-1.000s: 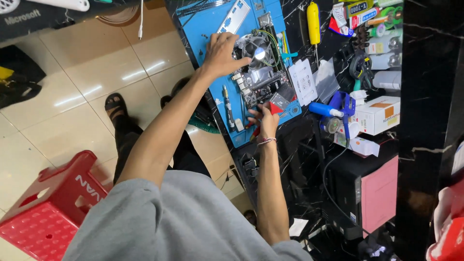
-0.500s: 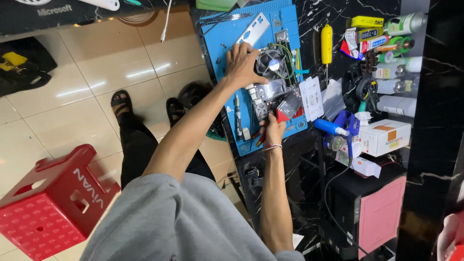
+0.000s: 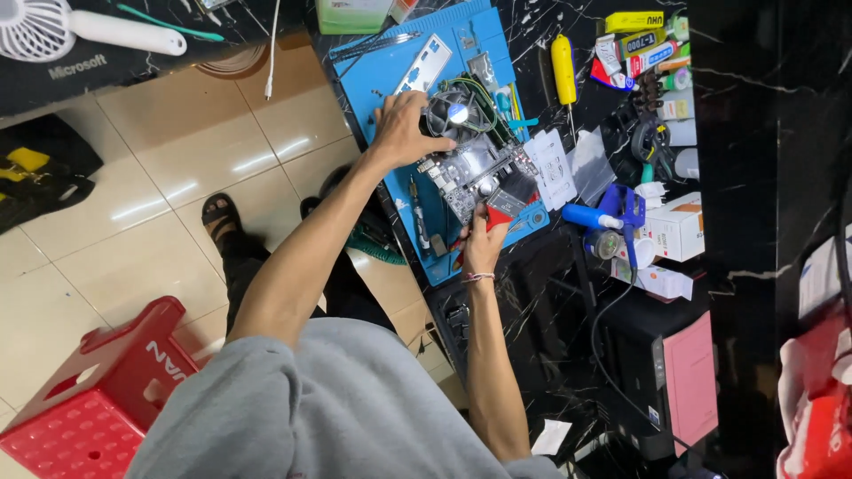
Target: Cleaning dust from the interior of a computer case and a motherboard using a handheld brush.
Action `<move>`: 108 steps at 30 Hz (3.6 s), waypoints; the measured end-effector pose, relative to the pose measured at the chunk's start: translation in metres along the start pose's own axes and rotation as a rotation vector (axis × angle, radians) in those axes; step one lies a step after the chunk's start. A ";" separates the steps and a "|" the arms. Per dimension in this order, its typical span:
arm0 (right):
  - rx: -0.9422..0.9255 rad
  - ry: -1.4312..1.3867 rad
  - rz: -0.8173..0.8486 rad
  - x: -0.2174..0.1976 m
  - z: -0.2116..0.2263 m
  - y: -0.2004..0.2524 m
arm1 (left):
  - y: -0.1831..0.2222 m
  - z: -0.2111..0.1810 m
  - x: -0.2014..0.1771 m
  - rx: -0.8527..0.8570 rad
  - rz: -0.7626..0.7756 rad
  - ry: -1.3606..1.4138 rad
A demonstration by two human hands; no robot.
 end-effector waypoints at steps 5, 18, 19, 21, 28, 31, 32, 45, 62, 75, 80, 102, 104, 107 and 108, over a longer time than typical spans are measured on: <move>-0.181 -0.101 0.015 -0.007 -0.012 -0.006 | 0.010 -0.010 -0.025 0.044 -0.017 0.245; -0.097 -0.633 0.334 0.041 0.041 0.054 | 0.138 -0.032 -0.205 0.038 -0.245 0.638; -0.091 -0.666 0.378 0.050 0.042 0.055 | 0.152 -0.027 -0.224 -0.024 -0.260 0.588; -0.081 -0.689 0.457 0.069 0.044 0.055 | 0.180 -0.024 -0.267 -0.102 -0.308 0.540; 0.135 -0.796 0.876 0.163 0.123 0.121 | 0.248 0.001 -0.354 -0.107 -0.687 1.492; 0.227 -0.806 0.993 0.205 0.135 0.163 | 0.272 -0.030 -0.361 -0.317 -0.917 1.969; 0.265 -0.817 1.038 0.219 0.144 0.186 | 0.280 -0.039 -0.357 -0.565 -1.013 2.110; 0.313 -0.520 1.102 0.340 0.115 0.325 | 0.352 0.061 -0.484 -0.353 -0.955 2.160; -0.325 -0.118 1.137 0.478 0.284 0.343 | 0.366 0.173 -0.606 -0.111 -0.722 2.211; -0.440 -0.056 1.375 0.630 0.317 0.395 | 0.312 0.261 -0.661 0.237 -0.537 2.293; -0.732 -0.089 1.275 0.622 0.323 0.384 | 0.291 0.259 -0.691 -0.221 -0.656 2.186; -0.374 0.194 0.560 0.586 0.271 0.326 | 0.142 0.377 -0.674 -0.223 -0.570 1.531; -0.432 0.117 0.583 0.585 0.275 0.332 | 0.140 0.373 -0.676 -0.191 -0.539 1.544; -0.386 0.166 0.551 0.587 0.280 0.337 | 0.129 0.383 -0.674 -0.167 -0.485 1.496; -0.377 0.167 0.541 0.585 0.289 0.341 | 0.132 0.378 -0.677 -0.175 -0.473 1.495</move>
Point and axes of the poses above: each hand's wrist, its own y-axis away from the middle knuckle, its own x-axis out of the palm, z = x × y, the point moved 6 cm from there along -y, towards the middle knuckle, and after that the axes turned 7 degrees about -z, right-handed, at the moved point
